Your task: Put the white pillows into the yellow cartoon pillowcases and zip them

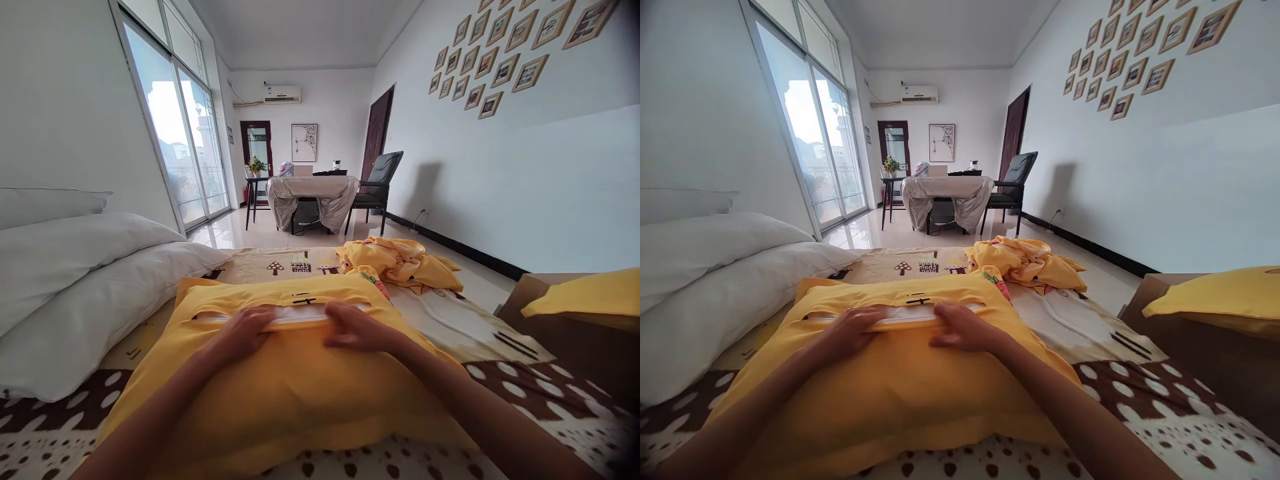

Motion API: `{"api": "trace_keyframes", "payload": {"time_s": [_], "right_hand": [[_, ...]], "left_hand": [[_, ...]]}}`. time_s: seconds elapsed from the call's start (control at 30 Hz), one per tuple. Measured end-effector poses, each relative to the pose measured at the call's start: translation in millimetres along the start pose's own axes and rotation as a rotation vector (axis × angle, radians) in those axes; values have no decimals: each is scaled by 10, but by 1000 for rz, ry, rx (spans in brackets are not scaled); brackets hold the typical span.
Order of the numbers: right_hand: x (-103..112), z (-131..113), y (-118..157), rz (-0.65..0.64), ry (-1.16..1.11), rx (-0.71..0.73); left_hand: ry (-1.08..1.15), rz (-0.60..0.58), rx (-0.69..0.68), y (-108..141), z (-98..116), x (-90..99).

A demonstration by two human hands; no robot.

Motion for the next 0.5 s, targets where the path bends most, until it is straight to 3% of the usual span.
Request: {"api": "trace_keyframes", "payload": {"time_s": [0.07,0.17,0.3,0.5], "right_hand": [[-23,-150,-24,12,46,55],[-65,-137,-88,75,88,-3],[-153,54,-170,148,91,-100],[-289,261,-222,106,126,-146]], "left_hand": [[-63,8,112,6,-67,16],[-145,2,247,8,-151,-3],[-116,16,286,-91,-233,-96],[-24,26,313,-181,-434,-191]]}}
Point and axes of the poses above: each hand's wrist, its own y-axis away from the middle knuckle, its own x-axis out of the back of the hand, z = x × y, the point moved 8 cm from there along -y, towards the middle knuckle, and after that the axes turned 13 degrees about z, right-handed, at the moved point
